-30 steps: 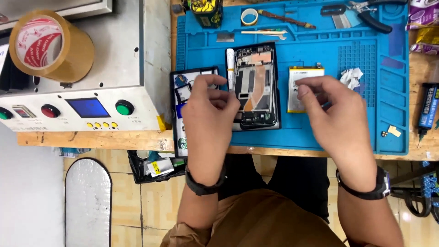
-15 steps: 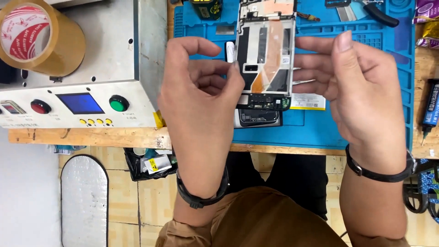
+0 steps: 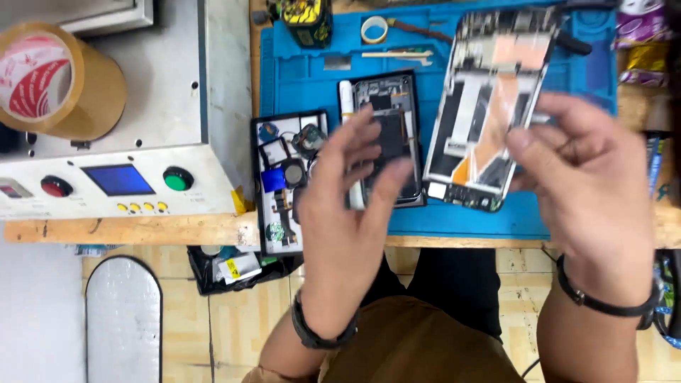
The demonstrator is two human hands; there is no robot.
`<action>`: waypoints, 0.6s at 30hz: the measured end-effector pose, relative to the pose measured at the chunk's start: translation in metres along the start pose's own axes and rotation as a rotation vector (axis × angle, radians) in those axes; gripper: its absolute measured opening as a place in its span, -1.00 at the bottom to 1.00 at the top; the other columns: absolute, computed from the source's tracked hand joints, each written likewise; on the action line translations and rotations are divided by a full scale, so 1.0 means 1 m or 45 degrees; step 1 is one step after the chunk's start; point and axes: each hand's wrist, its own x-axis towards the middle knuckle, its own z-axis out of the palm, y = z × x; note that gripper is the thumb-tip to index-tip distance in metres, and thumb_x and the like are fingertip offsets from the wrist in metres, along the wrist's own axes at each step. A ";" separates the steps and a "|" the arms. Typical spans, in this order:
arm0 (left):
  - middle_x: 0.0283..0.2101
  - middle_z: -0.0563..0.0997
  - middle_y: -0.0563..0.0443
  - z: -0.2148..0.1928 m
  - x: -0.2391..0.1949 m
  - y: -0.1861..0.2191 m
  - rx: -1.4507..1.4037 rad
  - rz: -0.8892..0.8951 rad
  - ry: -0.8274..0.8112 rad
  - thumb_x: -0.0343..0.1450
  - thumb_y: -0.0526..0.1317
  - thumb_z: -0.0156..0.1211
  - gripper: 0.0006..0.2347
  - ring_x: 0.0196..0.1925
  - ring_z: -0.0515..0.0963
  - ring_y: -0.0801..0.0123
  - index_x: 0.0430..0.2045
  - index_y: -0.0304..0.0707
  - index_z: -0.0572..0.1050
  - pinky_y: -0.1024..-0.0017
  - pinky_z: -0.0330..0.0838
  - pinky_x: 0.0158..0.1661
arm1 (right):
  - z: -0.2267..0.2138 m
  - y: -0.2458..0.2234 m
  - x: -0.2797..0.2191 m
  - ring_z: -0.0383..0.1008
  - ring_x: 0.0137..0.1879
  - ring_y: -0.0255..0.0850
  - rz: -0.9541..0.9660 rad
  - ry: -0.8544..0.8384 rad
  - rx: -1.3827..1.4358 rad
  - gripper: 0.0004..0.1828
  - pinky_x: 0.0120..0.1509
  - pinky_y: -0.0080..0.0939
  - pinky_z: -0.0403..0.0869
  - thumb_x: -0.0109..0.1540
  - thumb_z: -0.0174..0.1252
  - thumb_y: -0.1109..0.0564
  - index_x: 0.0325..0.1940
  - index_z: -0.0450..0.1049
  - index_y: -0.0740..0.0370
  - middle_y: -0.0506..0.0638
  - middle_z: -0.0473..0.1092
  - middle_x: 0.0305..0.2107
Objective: The person tapes a small package, then walks to a desk and picks up a smartphone. They return to a workbench and disassemble the phone, removing the back cover and battery, then clean the interior with a cotton swab.
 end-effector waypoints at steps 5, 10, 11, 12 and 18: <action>0.26 0.16 -0.22 0.034 -0.024 -0.002 -0.120 -0.180 -0.402 0.34 0.02 -0.02 -0.36 0.28 0.21 0.08 0.25 -0.19 -0.10 0.19 0.26 0.08 | 0.001 0.007 -0.026 0.47 -0.27 -0.21 0.197 0.288 -0.050 -0.62 -0.27 -0.26 0.54 0.16 0.08 0.30 0.07 0.33 0.39 0.13 0.46 -0.28; 0.36 -0.04 -0.36 0.060 -0.031 0.001 -0.328 -0.103 -0.539 0.35 0.02 -0.02 -0.23 0.41 -0.02 -0.04 0.25 -0.20 -0.44 0.10 -0.03 0.23 | 0.005 0.009 -0.055 0.54 -0.09 -0.26 0.147 0.239 -0.243 -0.61 -0.02 -0.35 0.51 0.09 0.13 0.26 0.01 0.39 0.30 0.05 0.50 -0.16; 0.37 -0.09 -0.32 0.061 -0.032 0.006 -0.312 -0.146 -0.489 0.30 0.02 0.04 -0.19 0.42 -0.05 -0.01 0.26 -0.20 -0.42 0.11 -0.02 0.23 | 0.006 0.013 -0.060 0.52 -0.09 -0.28 0.067 0.233 -0.222 -0.59 0.01 -0.35 0.51 0.09 0.11 0.30 0.04 0.38 0.31 0.04 0.49 -0.16; 0.39 -0.15 -0.27 0.063 -0.032 0.011 -0.296 -0.189 -0.438 0.26 0.02 0.09 -0.16 0.42 -0.08 0.03 0.26 -0.20 -0.40 0.11 -0.01 0.23 | 0.008 0.016 -0.065 0.49 -0.09 -0.30 -0.014 0.227 -0.200 -0.57 0.05 -0.35 0.51 0.09 0.09 0.34 0.06 0.36 0.32 0.04 0.47 -0.16; 0.02 0.28 -0.02 0.063 -0.034 0.015 -0.240 -0.272 -0.301 0.26 0.00 0.11 -0.30 0.11 0.40 0.30 0.28 -0.12 -0.03 0.41 0.32 0.04 | -0.003 0.033 -0.074 0.49 -0.05 -0.26 0.096 0.055 -0.223 -0.58 0.04 -0.30 0.51 0.12 0.07 0.18 0.07 0.38 0.32 0.02 0.48 -0.17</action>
